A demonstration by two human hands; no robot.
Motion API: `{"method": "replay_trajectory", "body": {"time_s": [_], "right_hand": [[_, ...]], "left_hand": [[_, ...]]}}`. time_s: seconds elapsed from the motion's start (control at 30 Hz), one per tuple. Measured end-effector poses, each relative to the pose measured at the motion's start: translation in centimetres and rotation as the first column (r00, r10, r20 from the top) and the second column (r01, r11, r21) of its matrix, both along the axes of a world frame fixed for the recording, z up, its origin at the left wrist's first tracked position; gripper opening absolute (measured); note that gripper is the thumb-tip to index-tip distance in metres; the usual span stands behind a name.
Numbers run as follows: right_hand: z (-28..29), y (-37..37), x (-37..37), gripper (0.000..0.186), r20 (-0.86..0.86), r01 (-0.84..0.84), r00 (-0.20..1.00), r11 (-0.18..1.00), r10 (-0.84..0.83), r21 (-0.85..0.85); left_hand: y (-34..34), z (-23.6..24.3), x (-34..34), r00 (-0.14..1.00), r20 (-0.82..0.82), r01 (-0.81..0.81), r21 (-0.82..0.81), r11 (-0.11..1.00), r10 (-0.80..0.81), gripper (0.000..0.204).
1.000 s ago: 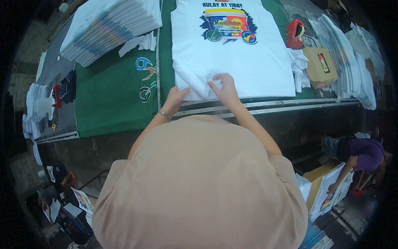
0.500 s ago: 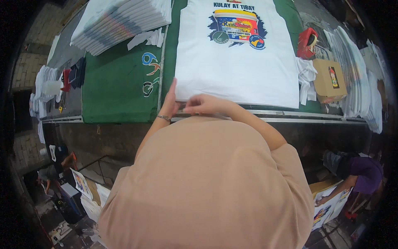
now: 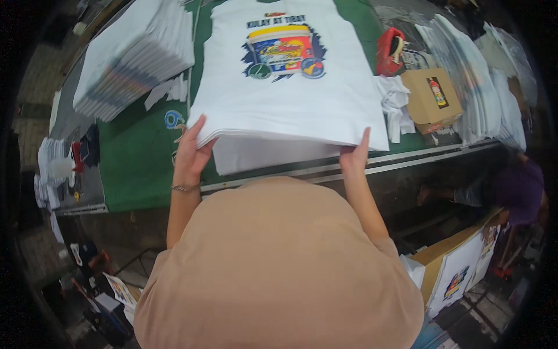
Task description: Operating a heat press to print designs on white t-shirts.
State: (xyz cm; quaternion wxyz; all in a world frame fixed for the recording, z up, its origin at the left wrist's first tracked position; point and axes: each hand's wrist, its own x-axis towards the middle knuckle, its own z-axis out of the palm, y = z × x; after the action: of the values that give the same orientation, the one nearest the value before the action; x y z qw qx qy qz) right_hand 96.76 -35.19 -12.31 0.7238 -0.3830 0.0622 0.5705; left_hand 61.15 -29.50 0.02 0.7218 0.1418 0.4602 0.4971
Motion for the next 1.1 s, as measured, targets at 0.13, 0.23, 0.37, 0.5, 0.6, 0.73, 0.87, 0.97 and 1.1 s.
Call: {"method": "replay_trajectory", "body": {"time_s": [0.13,0.23,0.37,0.5,0.6,0.73,0.87,0.97,1.1], "right_hand": [[0.0,1.6,5.7,0.04,0.067,0.227,0.973,0.967,-0.22,-0.113],[2.3,5.9,8.8,0.034,0.023,0.186,0.982,0.981,-0.185,-0.057],[7.8,19.1,13.8,0.025,0.228,-0.021,0.973,0.985,-0.02,0.174],[18.6,35.5,12.4,0.041,0.364,-0.077,0.931,0.971,-0.01,0.225],[27.7,43.4,14.3,0.033,0.456,-0.096,0.886,0.927,-0.087,0.362],[37.6,43.4,11.0,0.028,0.43,-0.156,0.881,0.735,-0.199,0.66],[44.4,38.1,10.1,0.019,0.433,-0.203,0.859,0.594,-0.273,0.779],[45.8,30.8,11.0,0.02,0.536,-0.333,0.746,0.475,-0.396,0.814],[44.0,18.8,8.9,0.019,0.576,-0.184,0.698,0.672,-0.425,0.718]], "left_hand": [[2.1,2.0,0.1,0.998,-0.052,0.02,0.07,0.997,-0.016,0.025],[5.9,2.5,-1.3,0.992,-0.113,0.061,0.108,0.992,-0.049,0.025],[17.4,3.4,-3.2,0.961,-0.276,0.103,0.238,0.966,-0.035,0.023],[30.5,8.0,-5.3,0.954,-0.29,0.053,0.411,0.91,0.076,0.03],[36.6,16.1,-3.6,0.956,-0.243,0.009,0.586,0.81,0.165,0.029],[36.7,24.9,-5.0,0.938,-0.211,-0.025,0.749,0.662,0.275,0.03],[32.9,32.0,-10.8,0.962,-0.163,0.021,0.843,0.538,0.218,0.033],[24.2,34.5,-5.9,0.941,-0.058,-0.135,0.838,0.528,0.332,0.031],[13.3,32.2,-6.0,0.939,-0.161,-0.014,0.865,0.501,0.304,0.034]]}}
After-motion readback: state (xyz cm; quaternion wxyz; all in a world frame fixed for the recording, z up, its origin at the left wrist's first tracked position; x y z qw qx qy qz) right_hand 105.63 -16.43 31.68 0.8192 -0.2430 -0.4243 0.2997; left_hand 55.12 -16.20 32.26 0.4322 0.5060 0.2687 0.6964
